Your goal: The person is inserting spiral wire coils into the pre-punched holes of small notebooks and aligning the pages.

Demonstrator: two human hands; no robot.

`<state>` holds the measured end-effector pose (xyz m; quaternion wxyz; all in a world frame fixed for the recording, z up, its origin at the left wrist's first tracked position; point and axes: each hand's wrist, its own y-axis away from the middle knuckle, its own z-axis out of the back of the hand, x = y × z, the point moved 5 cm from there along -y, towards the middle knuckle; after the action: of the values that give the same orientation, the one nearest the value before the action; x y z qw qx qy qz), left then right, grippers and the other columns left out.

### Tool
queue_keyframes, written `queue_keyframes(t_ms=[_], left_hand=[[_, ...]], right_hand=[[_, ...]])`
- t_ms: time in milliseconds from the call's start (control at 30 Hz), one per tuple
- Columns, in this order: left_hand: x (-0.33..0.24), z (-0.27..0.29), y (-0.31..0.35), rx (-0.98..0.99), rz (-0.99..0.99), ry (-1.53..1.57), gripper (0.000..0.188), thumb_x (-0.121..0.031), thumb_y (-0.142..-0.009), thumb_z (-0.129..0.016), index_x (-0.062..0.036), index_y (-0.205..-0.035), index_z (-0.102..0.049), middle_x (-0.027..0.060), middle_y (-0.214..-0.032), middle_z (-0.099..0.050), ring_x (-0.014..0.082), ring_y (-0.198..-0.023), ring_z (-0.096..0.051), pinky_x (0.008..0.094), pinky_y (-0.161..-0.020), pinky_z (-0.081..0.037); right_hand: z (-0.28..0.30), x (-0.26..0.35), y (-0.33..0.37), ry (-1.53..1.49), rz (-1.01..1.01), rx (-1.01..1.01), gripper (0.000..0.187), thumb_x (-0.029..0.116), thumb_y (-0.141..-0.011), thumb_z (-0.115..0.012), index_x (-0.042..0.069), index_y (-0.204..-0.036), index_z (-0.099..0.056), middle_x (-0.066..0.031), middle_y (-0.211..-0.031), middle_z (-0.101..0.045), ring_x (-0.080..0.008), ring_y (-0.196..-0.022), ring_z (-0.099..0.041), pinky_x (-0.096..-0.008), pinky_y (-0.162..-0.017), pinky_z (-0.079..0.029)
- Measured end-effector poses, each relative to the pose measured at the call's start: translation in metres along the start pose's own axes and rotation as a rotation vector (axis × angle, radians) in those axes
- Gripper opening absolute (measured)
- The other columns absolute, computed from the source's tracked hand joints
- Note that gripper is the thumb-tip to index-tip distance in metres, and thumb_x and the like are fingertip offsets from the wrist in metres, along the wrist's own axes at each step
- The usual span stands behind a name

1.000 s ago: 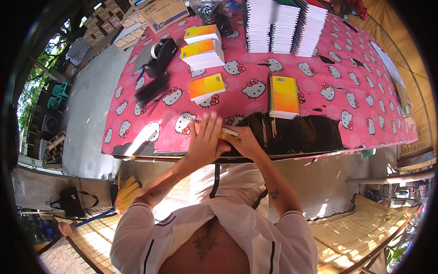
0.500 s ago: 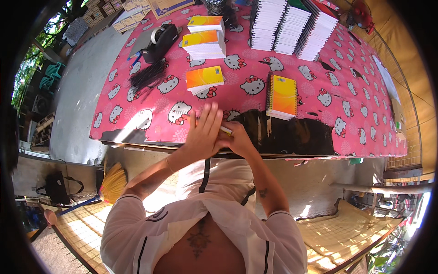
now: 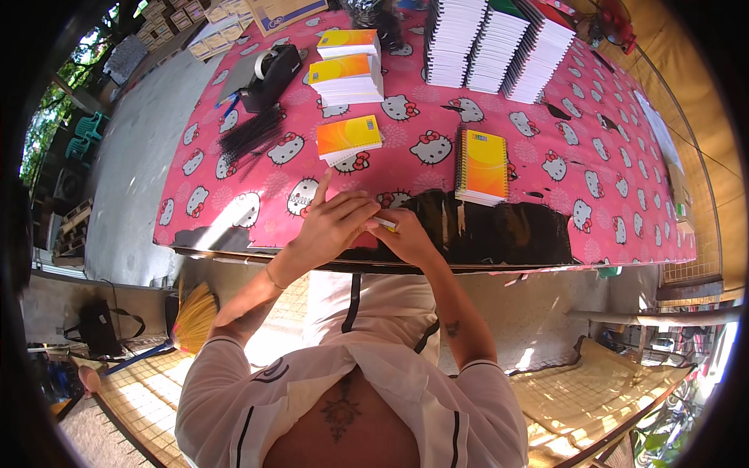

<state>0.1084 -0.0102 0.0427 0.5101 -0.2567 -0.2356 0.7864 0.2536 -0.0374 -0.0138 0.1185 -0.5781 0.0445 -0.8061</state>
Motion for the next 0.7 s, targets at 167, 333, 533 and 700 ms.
queue_keyframes(t_ms=[167, 333, 533, 700], left_hand=[[0.007, -0.006, 0.002, 0.114, 0.004, -0.017, 0.045, -0.039, -0.087, -0.070, -0.0067, -0.117, -0.066, 0.0094, -0.118, -0.068, 0.0264, -0.122, -0.060, 0.0631, -0.117, -0.021], [-0.025, -0.050, 0.065, 0.308, 0.125, -0.204, 0.096, -0.066, -0.090, -0.049, 0.0078, -0.149, -0.033, 0.0282, -0.156, -0.032, 0.0433, -0.147, -0.028, 0.0687, -0.113, -0.016], [-0.018, -0.026, 0.021, 0.238, 0.185, -0.234, 0.089, -0.064, -0.092, -0.048, 0.0022, -0.150, -0.036, 0.0216, -0.158, -0.033, 0.0361, -0.148, -0.030, 0.0654, -0.113, -0.022], [-0.029, -0.034, 0.045, 0.214, 0.111, -0.161, 0.087, -0.058, -0.094, -0.050, 0.0040, -0.152, -0.031, 0.0234, -0.160, -0.027, 0.0385, -0.150, -0.024, 0.0693, -0.113, -0.014]], right_hand=[[-0.002, -0.002, -0.001, -0.023, 0.001, -0.001, 0.023, 0.020, -0.090, -0.068, -0.002, -0.097, -0.069, -0.0170, -0.078, -0.066, -0.0281, -0.069, -0.063, -0.0384, -0.069, -0.050], [-0.002, -0.007, 0.000, -0.008, -0.003, 0.010, 0.022, 0.016, -0.089, -0.067, -0.003, -0.100, -0.068, -0.0194, -0.080, -0.067, -0.0316, -0.069, -0.064, -0.0390, -0.069, -0.050], [-0.004, -0.004, -0.001, -0.009, -0.030, 0.012, 0.026, 0.013, -0.086, -0.067, -0.004, -0.106, -0.067, -0.0203, -0.081, -0.067, -0.0343, -0.069, -0.065, -0.0389, -0.068, -0.051], [-0.003, -0.015, 0.001, 0.103, 0.237, -0.120, 0.025, 0.014, -0.086, -0.068, -0.004, -0.105, -0.067, -0.0200, -0.081, -0.068, -0.0339, -0.069, -0.064, -0.0385, -0.067, -0.051]])
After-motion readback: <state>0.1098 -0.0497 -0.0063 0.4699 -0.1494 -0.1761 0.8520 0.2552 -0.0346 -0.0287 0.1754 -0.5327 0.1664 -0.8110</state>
